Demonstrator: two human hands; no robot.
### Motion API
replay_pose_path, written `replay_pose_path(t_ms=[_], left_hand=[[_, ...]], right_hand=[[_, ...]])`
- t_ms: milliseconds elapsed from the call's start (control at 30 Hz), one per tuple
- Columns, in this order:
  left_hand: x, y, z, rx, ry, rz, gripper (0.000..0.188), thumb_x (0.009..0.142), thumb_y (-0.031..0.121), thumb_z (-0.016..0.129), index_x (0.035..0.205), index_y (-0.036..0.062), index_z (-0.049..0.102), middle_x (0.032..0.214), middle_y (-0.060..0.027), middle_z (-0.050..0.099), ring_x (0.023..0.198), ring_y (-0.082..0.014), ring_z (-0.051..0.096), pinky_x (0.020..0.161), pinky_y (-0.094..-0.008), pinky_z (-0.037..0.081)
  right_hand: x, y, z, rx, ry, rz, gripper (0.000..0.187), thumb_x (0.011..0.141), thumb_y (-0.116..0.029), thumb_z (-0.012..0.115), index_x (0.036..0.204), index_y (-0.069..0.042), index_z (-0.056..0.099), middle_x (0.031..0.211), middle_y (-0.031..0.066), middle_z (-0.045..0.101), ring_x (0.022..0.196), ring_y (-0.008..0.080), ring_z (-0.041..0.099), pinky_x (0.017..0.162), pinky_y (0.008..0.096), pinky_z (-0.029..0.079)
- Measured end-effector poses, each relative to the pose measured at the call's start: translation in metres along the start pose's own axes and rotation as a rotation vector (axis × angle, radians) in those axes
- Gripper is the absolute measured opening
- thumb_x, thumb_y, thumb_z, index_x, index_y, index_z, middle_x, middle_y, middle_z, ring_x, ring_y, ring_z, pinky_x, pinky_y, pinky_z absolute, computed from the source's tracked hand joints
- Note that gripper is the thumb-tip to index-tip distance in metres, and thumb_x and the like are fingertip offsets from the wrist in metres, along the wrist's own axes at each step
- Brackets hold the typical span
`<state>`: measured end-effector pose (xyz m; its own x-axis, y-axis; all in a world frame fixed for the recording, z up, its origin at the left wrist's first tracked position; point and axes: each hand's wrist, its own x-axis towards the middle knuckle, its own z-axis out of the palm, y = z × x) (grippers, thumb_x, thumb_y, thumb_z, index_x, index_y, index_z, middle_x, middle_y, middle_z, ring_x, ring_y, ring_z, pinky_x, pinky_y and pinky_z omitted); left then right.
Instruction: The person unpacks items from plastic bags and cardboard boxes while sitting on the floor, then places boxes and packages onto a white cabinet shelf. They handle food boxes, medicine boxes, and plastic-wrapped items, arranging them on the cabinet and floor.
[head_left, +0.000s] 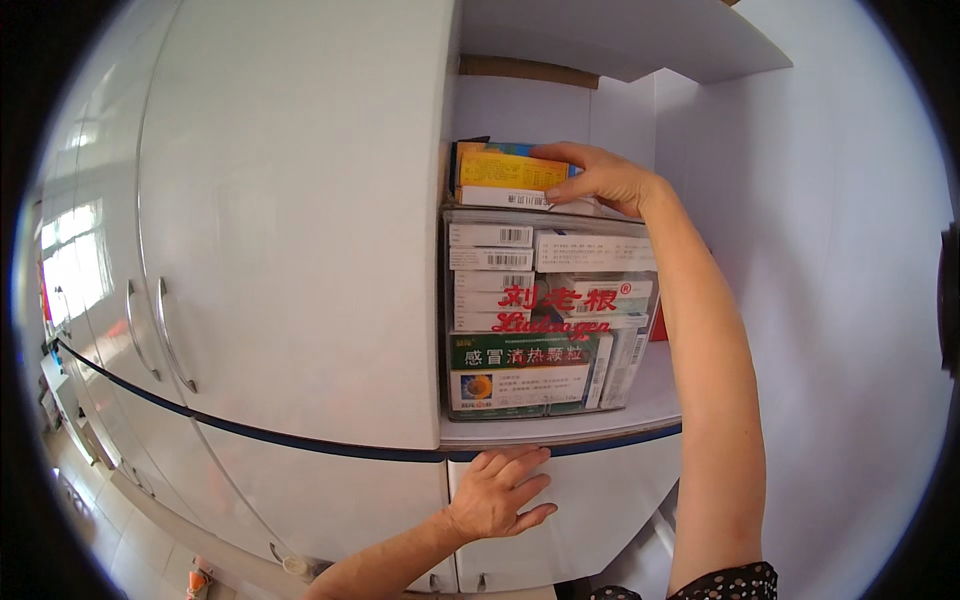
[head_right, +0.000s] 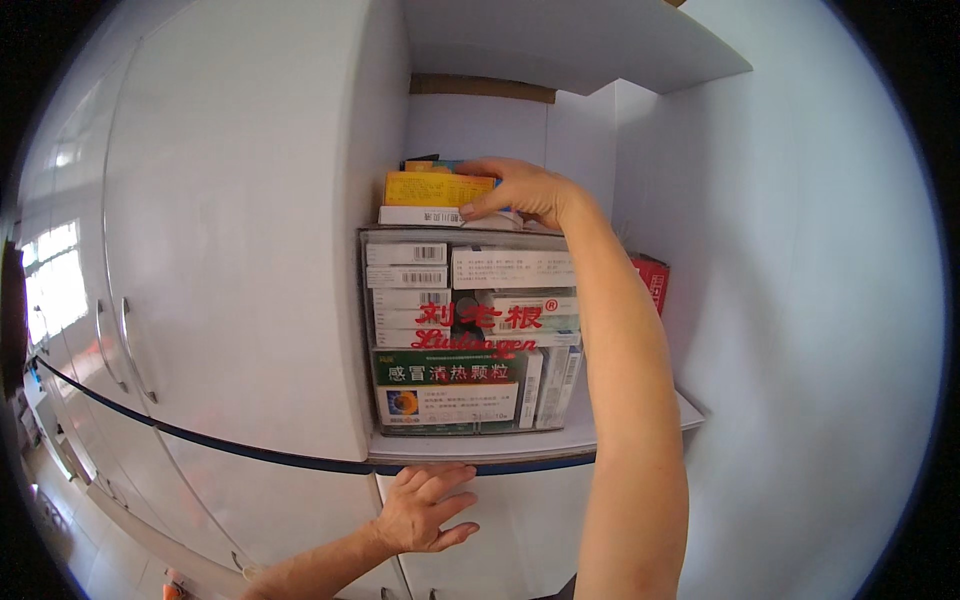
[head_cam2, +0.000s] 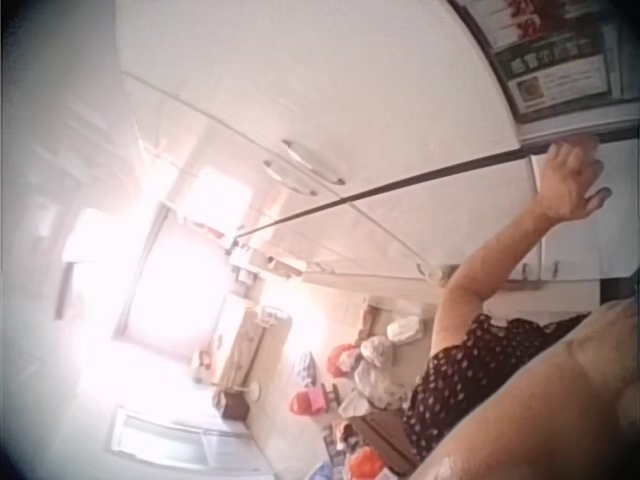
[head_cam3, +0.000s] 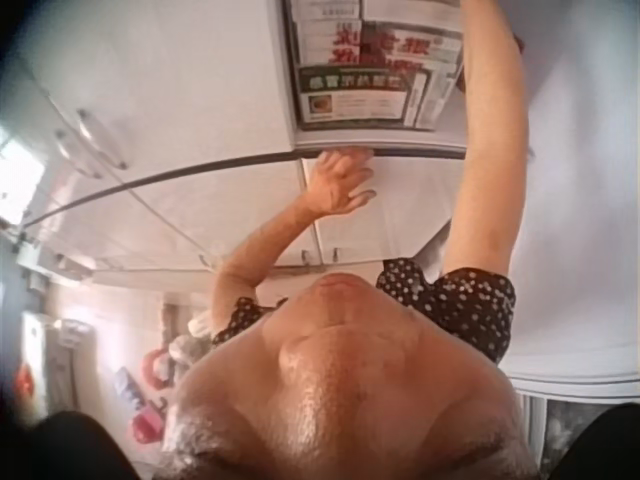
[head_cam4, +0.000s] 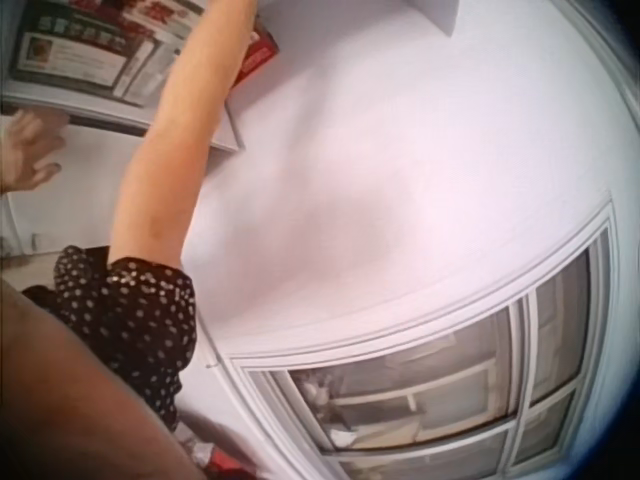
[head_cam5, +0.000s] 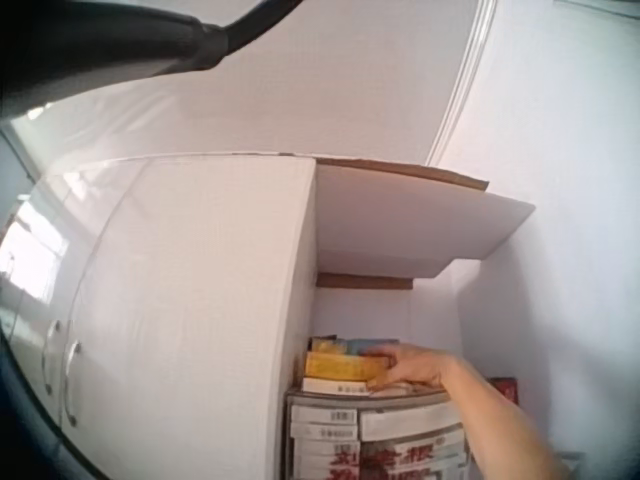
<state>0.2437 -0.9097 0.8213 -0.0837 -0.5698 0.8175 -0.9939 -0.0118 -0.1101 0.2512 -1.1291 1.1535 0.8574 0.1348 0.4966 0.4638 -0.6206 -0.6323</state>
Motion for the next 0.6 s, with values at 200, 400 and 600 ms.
replay_pose_path(t_ms=[200, 400, 600], left_hand=[[0.001, 0.002, 0.0, 0.025, 0.019, -0.007, 0.03, 0.075, 0.037, 0.071, 0.089, 0.0115, 0.065, 0.12, -0.0064, 0.056, 0.11, -0.0218, 0.053, 0.087, -0.0349, 0.039], [-0.001, 0.002, 0.001, 0.061, 0.003, -0.008, 0.029, 0.073, 0.036, 0.072, 0.089, 0.0125, 0.066, 0.121, -0.0064, 0.056, 0.109, -0.0212, 0.054, 0.084, -0.0343, 0.038], [0.001, -0.002, 0.007, 0.071, 0.002, 0.043, 0.028, 0.073, 0.035, 0.071, 0.089, 0.0129, 0.066, 0.12, -0.007, 0.057, 0.107, -0.024, 0.055, 0.085, -0.0367, 0.037]], right_hand=[[0.009, 0.003, 0.004, -0.055, 0.008, -0.072, 0.078, 0.06, -0.013, 0.083, 0.13, -0.003, 0.049, 0.129, 0.0159, 0.053, 0.118, 0.0268, 0.049, 0.096, 0.0347, 0.04], [0.01, 0.008, 0.006, -0.148, 0.046, -0.126, 0.072, 0.065, -0.025, 0.08, 0.128, -0.003, 0.052, 0.127, 0.0153, 0.055, 0.115, 0.0259, 0.051, 0.092, 0.0343, 0.042], [-0.028, 0.011, -0.002, -0.113, 0.697, -0.528, 0.059, 0.083, -0.043, 0.066, 0.123, -0.001, 0.054, 0.114, 0.0126, 0.06, 0.11, 0.0227, 0.055, 0.095, 0.0365, 0.042]])
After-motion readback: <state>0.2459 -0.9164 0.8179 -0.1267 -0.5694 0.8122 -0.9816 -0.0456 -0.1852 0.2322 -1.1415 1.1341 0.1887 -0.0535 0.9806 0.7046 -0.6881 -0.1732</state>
